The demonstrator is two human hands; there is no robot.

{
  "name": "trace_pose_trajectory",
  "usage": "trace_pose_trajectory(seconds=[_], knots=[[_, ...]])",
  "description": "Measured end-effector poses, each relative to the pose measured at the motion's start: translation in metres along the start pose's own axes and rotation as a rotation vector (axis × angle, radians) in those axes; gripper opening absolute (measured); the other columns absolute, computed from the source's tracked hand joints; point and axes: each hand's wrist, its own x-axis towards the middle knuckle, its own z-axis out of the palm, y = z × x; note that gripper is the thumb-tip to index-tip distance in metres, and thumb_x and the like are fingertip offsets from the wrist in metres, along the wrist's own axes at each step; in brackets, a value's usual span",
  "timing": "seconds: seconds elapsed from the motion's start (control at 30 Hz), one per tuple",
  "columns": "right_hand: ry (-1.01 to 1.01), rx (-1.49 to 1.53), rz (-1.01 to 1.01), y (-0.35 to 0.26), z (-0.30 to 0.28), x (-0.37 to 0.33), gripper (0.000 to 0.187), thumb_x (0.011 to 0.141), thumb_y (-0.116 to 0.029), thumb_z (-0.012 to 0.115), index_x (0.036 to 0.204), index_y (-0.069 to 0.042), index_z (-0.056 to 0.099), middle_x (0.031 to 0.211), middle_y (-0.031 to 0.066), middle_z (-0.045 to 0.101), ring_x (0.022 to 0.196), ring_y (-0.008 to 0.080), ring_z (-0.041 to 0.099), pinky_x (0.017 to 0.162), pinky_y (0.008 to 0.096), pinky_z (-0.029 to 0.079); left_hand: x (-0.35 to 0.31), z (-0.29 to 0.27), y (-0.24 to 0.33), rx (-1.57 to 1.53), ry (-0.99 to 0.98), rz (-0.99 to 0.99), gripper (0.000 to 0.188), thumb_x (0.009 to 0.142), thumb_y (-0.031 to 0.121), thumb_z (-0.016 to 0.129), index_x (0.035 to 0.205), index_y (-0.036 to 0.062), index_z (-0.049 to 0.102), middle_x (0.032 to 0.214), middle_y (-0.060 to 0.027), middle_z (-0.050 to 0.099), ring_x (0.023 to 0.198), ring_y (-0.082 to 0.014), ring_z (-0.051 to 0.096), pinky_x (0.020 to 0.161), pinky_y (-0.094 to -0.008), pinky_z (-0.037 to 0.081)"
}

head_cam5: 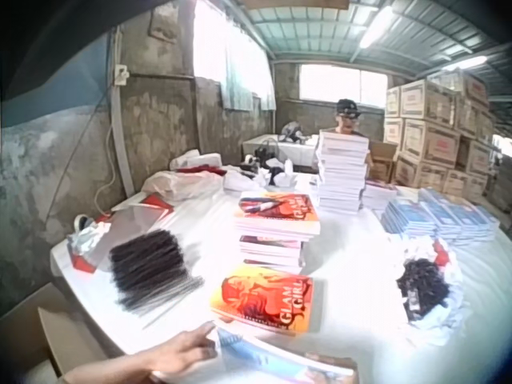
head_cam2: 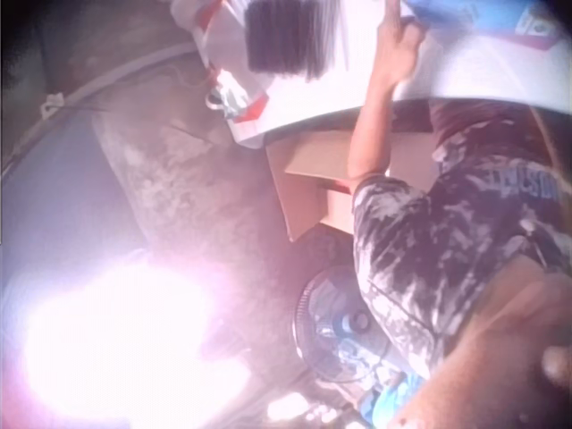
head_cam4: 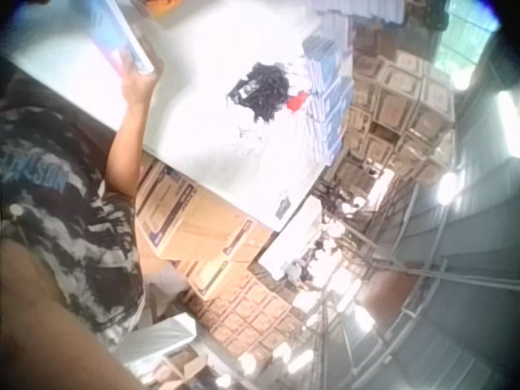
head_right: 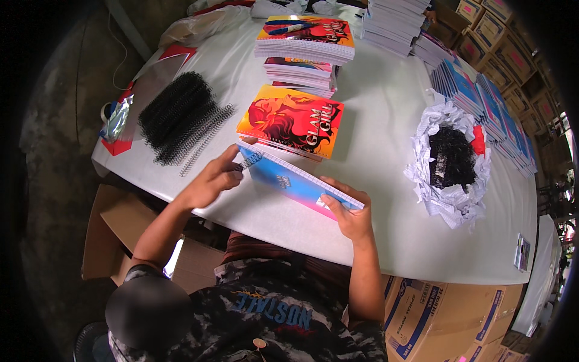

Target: The person unwraps a bubble-wrapped package to reveal black spiral coils, then opens a cardboard box and removes several spiral-bound notebooks. They attach the coils to the notebooks and stack them on the table.

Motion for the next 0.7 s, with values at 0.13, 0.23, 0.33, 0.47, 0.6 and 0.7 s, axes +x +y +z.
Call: trace_pose_trajectory(seconds=[0.13,0.23,0.33,0.47,0.6,0.7], knots=[[0.005,-0.054,-0.003,0.006,-0.005,-0.002,0.024,0.084,-0.001,0.064,0.108,0.002,0.064,0.100,0.0102,0.069,0.083,0.0103,0.063,0.075,0.0231,0.050,0.003,-0.013,0.003,0.040,0.227,0.097,0.037,0.087,0.011,0.046,0.123,0.0010,0.049,0.084,-0.0061,0.056,0.072,-0.0109,0.046,0.073,-0.0254,0.042],[0.026,-0.068,0.000,0.006,-0.006,-0.004,0.024,0.084,-0.001,0.064,0.108,0.002,0.064,0.100,0.0105,0.069,0.083,0.0104,0.063,0.075,0.0233,0.050,0.006,-0.024,0.001,0.038,0.136,0.187,0.024,0.089,0.013,0.042,0.107,0.0015,0.054,0.070,0.0007,0.037,0.064,-0.0102,0.034,0.064,-0.0241,0.036],[0.028,-0.054,0.003,0.005,-0.004,-0.004,0.024,0.084,-0.001,0.064,0.108,0.002,0.064,0.100,0.0109,0.068,0.084,0.0108,0.063,0.077,0.0237,0.050,0.008,-0.026,0.005,0.031,0.069,0.105,0.025,0.096,0.023,0.039,0.096,0.0013,0.053,0.072,0.0005,0.041,0.064,-0.0090,0.034,0.062,-0.0242,0.035],[0.013,-0.038,0.013,0.003,-0.003,-0.006,0.025,0.084,-0.001,0.064,0.108,0.003,0.064,0.101,0.0110,0.068,0.085,0.0113,0.063,0.078,0.0237,0.049,0.021,-0.018,-0.005,0.058,0.118,0.240,0.036,0.099,0.033,0.040,0.086,0.0006,0.050,0.076,-0.0002,0.046,0.062,-0.0061,0.031,0.059,-0.0232,0.033],[0.012,-0.050,0.016,0.000,-0.003,-0.007,0.025,0.084,0.000,0.064,0.109,0.003,0.064,0.101,0.0107,0.068,0.086,0.0114,0.063,0.078,0.0240,0.050,0.024,-0.021,-0.004,0.089,0.097,0.174,0.043,0.098,0.040,0.043,0.088,-0.0004,0.055,0.066,0.0007,0.047,0.062,-0.0091,0.036,0.059,-0.0246,0.036],[0.001,-0.057,-0.002,0.000,-0.003,-0.007,0.024,0.085,-0.001,0.064,0.109,0.003,0.064,0.101,0.0108,0.068,0.087,0.0117,0.063,0.079,0.0244,0.050,0.025,-0.026,0.003,0.033,0.046,-0.004,0.047,0.097,0.044,0.042,0.083,0.0006,0.056,0.059,0.0020,0.042,0.056,-0.0074,0.033,0.051,-0.0228,0.031]])
